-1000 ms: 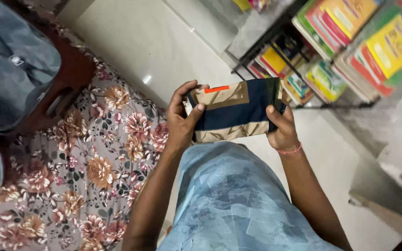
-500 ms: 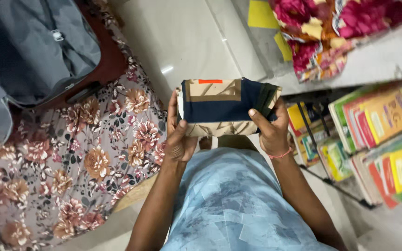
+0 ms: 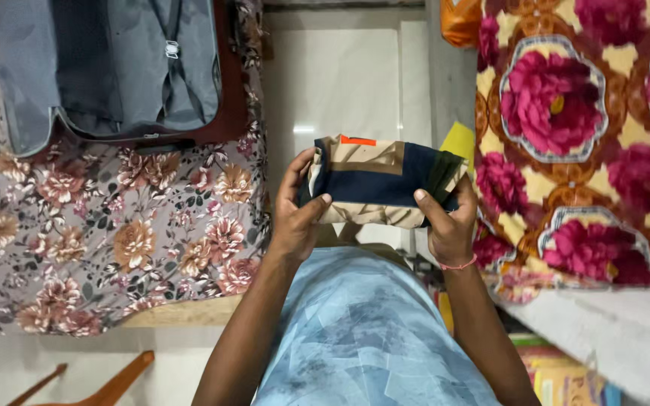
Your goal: The person packs a suitcase by opening it, picking up folded clothing from a bed, and placing the items inside the main compartment.
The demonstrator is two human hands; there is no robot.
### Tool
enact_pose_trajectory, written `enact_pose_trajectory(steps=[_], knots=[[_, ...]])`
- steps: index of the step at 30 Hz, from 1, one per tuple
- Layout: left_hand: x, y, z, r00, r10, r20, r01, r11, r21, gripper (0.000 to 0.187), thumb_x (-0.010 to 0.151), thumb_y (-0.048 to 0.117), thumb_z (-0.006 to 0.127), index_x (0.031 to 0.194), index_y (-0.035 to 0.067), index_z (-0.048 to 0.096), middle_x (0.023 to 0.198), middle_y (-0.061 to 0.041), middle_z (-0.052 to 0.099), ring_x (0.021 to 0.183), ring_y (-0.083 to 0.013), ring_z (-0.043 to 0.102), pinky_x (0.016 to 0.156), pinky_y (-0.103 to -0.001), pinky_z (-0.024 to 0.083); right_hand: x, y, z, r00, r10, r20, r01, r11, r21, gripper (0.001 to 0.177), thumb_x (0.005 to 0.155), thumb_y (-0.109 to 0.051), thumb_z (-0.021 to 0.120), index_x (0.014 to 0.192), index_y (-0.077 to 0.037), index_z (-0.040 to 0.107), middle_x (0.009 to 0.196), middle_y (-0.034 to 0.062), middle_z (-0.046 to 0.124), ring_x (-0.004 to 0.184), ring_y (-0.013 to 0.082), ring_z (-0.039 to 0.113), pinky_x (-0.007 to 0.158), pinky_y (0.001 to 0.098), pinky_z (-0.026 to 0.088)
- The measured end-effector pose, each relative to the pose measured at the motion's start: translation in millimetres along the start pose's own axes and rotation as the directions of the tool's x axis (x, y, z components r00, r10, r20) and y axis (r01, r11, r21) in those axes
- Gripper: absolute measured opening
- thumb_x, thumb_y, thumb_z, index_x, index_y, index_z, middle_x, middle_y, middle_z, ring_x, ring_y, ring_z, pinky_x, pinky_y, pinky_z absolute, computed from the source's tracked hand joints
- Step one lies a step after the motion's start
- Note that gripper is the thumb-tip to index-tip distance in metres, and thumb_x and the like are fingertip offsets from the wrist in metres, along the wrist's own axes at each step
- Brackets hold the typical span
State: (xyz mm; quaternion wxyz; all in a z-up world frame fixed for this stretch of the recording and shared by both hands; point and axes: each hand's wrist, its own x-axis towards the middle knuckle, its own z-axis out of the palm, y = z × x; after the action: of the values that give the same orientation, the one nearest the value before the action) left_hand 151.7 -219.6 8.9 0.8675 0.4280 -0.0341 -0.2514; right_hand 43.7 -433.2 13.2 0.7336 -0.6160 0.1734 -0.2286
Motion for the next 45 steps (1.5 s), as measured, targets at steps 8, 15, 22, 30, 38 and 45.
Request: enact_pose_trajectory(steps=[8, 15, 22, 30, 38, 45], knots=[[39.5, -6.2, 1.5, 0.984, 0.082, -0.16, -0.079, 0.996, 0.027, 0.072, 0.083, -0.013, 0.06, 0.151, 0.004, 0.046, 0.145, -0.008, 0.05, 0.133, -0.0174, 0.051, 0.115, -0.031, 0.043, 70.9, 23.4, 2.9, 0.988, 0.108, 0.113, -0.111, 0.994, 0.018, 0.04, 0.093, 0.001, 0.066, 0.133, 0.001, 0.057, 0.123, 0.0056, 0.066, 0.113, 0.014, 0.062, 0.104, 0.0289, 0.049], [98.6, 11.9, -21.3, 0.952, 0.144, -0.271, -0.15, 0.989, -0.004, 0.071, 0.08, -0.013, 0.06, 0.149, 0.004, 0.048, 0.143, -0.008, 0.052, 0.132, -0.0174, 0.052, 0.114, -0.031, 0.043, 155.0, 44.0, 47.3, 0.955, 0.145, 0.26, -0.168, 0.984, 0.068, 0.039, 0.093, 0.002, 0.067, 0.131, -0.001, 0.057, 0.12, 0.003, 0.065, 0.111, 0.0116, 0.06, 0.102, 0.0275, 0.048], [185.7, 42.4, -59.7, 0.937, 0.182, -0.299, -0.222, 0.97, -0.104, 0.068, 0.08, -0.012, 0.062, 0.145, 0.006, 0.05, 0.137, -0.008, 0.056, 0.126, -0.0182, 0.056, 0.111, -0.033, 0.046, 244.4, 49.6, 110.6, 0.945, 0.085, 0.316, -0.064, 0.995, -0.074, 0.037, 0.096, 0.0, 0.067, 0.132, -0.001, 0.058, 0.12, 0.0032, 0.065, 0.11, 0.0116, 0.06, 0.102, 0.0282, 0.048], [259.2, 107.1, -107.4, 0.914, 0.241, -0.325, -0.244, 0.969, 0.035, 0.067, 0.083, -0.011, 0.062, 0.146, 0.005, 0.05, 0.136, -0.005, 0.056, 0.122, -0.0149, 0.054, 0.104, -0.03, 0.044, 327.6, 66.4, 198.8, 0.923, 0.13, 0.361, -0.133, 0.991, -0.017, 0.042, 0.095, -0.001, 0.069, 0.134, -0.001, 0.056, 0.121, 0.004, 0.065, 0.111, 0.0122, 0.062, 0.102, 0.029, 0.05], [287.3, 138.0, -142.5, 0.849, 0.309, -0.428, -0.28, 0.951, 0.132, 0.067, 0.082, -0.01, 0.062, 0.146, 0.003, 0.049, 0.136, -0.007, 0.057, 0.127, -0.016, 0.055, 0.112, -0.03, 0.042, 383.7, 92.2, 262.6, 0.852, 0.236, 0.467, -0.241, 0.969, -0.049, 0.039, 0.095, 0.001, 0.066, 0.131, -0.003, 0.055, 0.119, 0.0035, 0.064, 0.107, 0.0106, 0.062, 0.097, 0.0276, 0.052], [317.1, 151.8, -175.0, 0.72, 0.323, -0.614, -0.31, 0.942, 0.132, 0.067, 0.08, -0.01, 0.06, 0.144, 0.005, 0.05, 0.135, -0.007, 0.059, 0.125, -0.0156, 0.058, 0.109, -0.03, 0.045, 447.9, 134.6, 333.4, 0.737, 0.318, 0.597, -0.296, 0.945, -0.137, 0.051, 0.092, 0.005, 0.065, 0.138, -0.004, 0.044, 0.118, 0.0041, 0.063, 0.105, 0.0098, 0.062, 0.093, 0.0264, 0.054]])
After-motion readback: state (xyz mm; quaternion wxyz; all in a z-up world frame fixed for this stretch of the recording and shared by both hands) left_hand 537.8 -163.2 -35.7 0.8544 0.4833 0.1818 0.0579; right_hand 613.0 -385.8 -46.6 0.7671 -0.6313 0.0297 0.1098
